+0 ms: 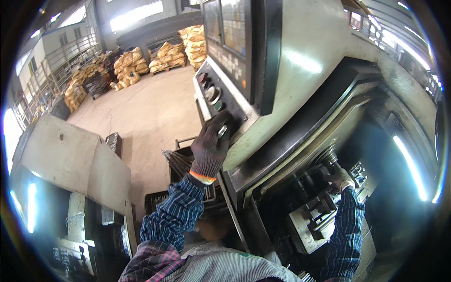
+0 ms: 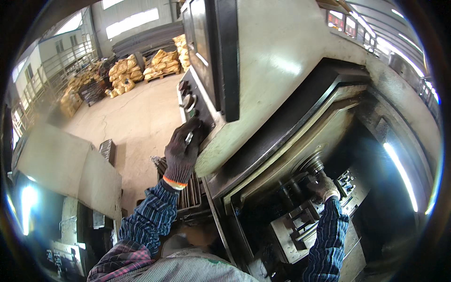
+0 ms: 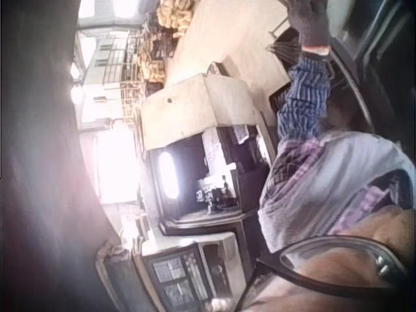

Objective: The person repeatedly picks up metal rods from a bin, inserts them into a lathe chuck, operates the machine controls, and removes the processed rods. The person then places the finished rods into a separate bin. This cycle is repeated multiple times throughout the clip.

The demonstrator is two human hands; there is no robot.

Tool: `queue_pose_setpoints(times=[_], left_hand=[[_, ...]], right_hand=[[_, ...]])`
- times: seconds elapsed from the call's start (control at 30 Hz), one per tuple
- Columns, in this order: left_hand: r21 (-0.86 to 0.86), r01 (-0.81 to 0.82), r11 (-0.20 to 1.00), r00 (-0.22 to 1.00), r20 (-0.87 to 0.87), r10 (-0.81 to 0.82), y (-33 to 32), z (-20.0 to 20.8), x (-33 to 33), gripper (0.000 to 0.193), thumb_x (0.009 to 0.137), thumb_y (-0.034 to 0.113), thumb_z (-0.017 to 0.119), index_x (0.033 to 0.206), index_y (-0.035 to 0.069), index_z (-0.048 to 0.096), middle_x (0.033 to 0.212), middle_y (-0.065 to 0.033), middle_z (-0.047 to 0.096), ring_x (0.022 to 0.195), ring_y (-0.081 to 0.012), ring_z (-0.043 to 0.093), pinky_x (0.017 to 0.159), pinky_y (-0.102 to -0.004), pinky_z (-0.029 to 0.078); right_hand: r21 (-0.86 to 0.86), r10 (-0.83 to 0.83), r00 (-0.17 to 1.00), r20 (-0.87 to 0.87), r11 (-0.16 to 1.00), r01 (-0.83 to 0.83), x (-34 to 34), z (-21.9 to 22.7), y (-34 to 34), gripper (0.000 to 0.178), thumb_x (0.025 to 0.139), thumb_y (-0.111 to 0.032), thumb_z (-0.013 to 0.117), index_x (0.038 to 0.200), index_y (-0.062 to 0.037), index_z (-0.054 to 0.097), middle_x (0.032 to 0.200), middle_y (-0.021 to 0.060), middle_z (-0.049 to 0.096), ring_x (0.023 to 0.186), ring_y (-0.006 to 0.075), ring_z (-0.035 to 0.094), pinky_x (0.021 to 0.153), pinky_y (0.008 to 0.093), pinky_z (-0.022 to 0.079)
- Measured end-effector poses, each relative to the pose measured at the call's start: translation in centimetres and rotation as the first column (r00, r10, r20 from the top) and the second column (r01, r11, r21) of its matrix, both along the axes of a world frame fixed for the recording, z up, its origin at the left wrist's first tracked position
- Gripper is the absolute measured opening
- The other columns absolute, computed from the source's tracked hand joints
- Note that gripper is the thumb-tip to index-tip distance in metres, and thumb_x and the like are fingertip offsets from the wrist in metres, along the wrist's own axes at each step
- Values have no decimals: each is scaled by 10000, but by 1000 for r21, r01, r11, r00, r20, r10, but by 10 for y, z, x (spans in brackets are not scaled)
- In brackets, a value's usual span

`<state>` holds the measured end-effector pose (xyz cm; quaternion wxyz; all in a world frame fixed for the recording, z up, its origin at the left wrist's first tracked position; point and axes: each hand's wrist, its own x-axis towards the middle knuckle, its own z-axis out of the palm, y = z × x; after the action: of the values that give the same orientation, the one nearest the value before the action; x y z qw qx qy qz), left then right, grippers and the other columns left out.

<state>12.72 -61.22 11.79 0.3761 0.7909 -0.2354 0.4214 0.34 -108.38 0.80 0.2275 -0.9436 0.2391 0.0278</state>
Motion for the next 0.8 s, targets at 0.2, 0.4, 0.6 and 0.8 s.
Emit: queue_pose_setpoints(times=[0.2, 0.4, 0.6, 0.8], left_hand=[[-131, 349, 928, 849, -374, -372, 43, 32, -10, 294, 1014, 112, 624, 1296, 37, 656, 1137, -87, 735, 1020, -119, 671, 892, -269, 540], [-382, 301, 874, 699, -535, -475, 89, -30, -56, 326, 1007, 179, 650, 1312, 69, 624, 1079, -73, 733, 947, -122, 668, 812, -253, 550], [-563, -49, 825, 514, -722, -463, 181, -122, -111, 368, 1020, 273, 641, 1329, 73, 646, 730, 0, 647, 465, -66, 496, 407, -246, 406], [-487, -161, 858, 307, -851, -426, 259, -136, -155, 310, 1015, 189, 635, 1296, 63, 665, 1031, -6, 725, 877, -64, 632, 738, -225, 522]], right_hand=[[5, 23, 999, 44, 1000, -23, 4, 18, 26, 654, 820, -443, 780, 1365, -119, 622, 1174, 152, 739, 1088, 309, 706, 917, 436, 538], [-158, -39, 999, 13, 987, 41, -12, 39, 45, 430, 815, -414, 701, 1148, -143, 723, 1043, 171, 738, 1012, 374, 703, 860, 473, 535], [-198, 11, 979, 203, 980, 30, -3, 13, 45, 493, 821, -372, 721, 1245, -124, 674, 1117, 158, 745, 1067, 377, 691, 888, 470, 530], [-374, -66, 912, 406, 898, 231, -16, 7, 67, 809, 929, -381, 679, 1597, -110, 314, 1521, 232, 489, 1367, 390, 511, 1105, 444, 435]])
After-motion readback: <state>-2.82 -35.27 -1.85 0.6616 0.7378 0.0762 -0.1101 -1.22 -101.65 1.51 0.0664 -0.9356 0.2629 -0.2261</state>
